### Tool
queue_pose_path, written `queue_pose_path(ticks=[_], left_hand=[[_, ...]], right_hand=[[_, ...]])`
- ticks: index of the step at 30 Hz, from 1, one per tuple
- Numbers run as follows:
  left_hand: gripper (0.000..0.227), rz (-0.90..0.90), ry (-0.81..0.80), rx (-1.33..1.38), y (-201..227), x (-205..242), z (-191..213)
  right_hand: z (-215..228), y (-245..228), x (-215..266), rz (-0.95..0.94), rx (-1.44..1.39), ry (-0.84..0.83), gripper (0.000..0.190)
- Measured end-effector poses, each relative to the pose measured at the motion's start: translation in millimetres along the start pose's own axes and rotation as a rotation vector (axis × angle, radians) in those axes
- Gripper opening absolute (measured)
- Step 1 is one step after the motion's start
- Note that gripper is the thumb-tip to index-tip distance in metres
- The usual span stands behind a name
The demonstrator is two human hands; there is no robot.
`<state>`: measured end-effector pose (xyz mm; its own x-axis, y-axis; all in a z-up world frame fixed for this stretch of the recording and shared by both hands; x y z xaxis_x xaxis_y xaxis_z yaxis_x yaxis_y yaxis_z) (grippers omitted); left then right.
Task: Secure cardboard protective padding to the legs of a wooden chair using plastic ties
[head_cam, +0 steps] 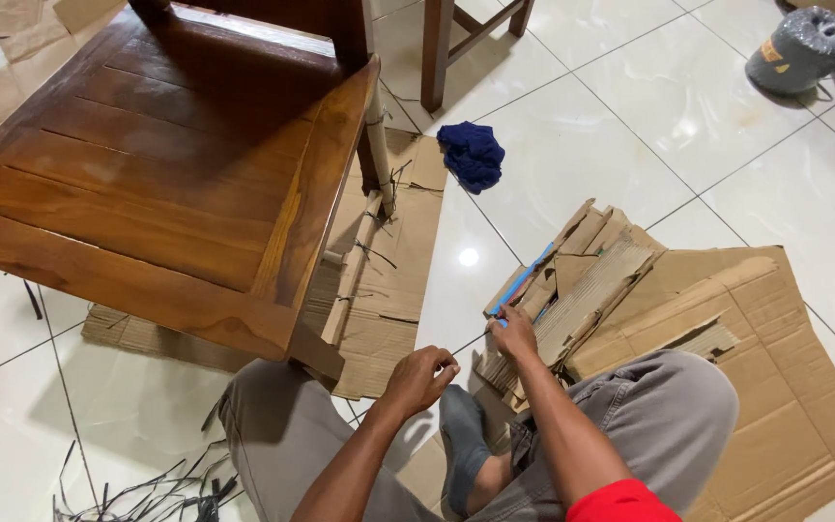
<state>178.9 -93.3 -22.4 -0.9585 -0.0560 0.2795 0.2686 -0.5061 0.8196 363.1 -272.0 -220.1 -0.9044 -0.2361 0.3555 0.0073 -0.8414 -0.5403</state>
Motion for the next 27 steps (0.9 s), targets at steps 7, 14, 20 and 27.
queue_pose_path(ticks=[7, 14, 20, 27], left_hand=[[0.018, -0.021, 0.008, 0.012, -24.0, -6.7, -9.2], [0.018, 0.0, 0.002, 0.007, -22.2, -8.0, -7.3], [0.019, 0.005, 0.004, 0.009, -28.6, -9.4, -9.5], [0.02, 0.012, -0.005, 0.01, -30.4, -13.1, -11.6]], right_hand=[[-17.6, 36.4, -37.2, -0.005, 0.001, 0.011, 0.049], [-14.1, -11.1, 4.7, -0.169, -0.089, -0.176, 0.057], [-29.9, 13.2, -7.6, -0.424, -0.776, -0.181, 0.057], [-19.4, 7.1, 4.8, -0.444, -0.96, -0.035, 0.058]])
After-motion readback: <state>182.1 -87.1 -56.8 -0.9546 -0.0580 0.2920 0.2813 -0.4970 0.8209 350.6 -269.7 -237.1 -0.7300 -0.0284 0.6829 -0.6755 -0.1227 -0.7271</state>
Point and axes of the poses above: each hand's wrist, its own x-axis away from the middle knuckle, its own z-axis out of the back of the hand, y = z × x, the point moved 9 cm from there along -x, towards the middle knuckle, and after that the axes turned 4 degrees about x, right-handed, at the moved point
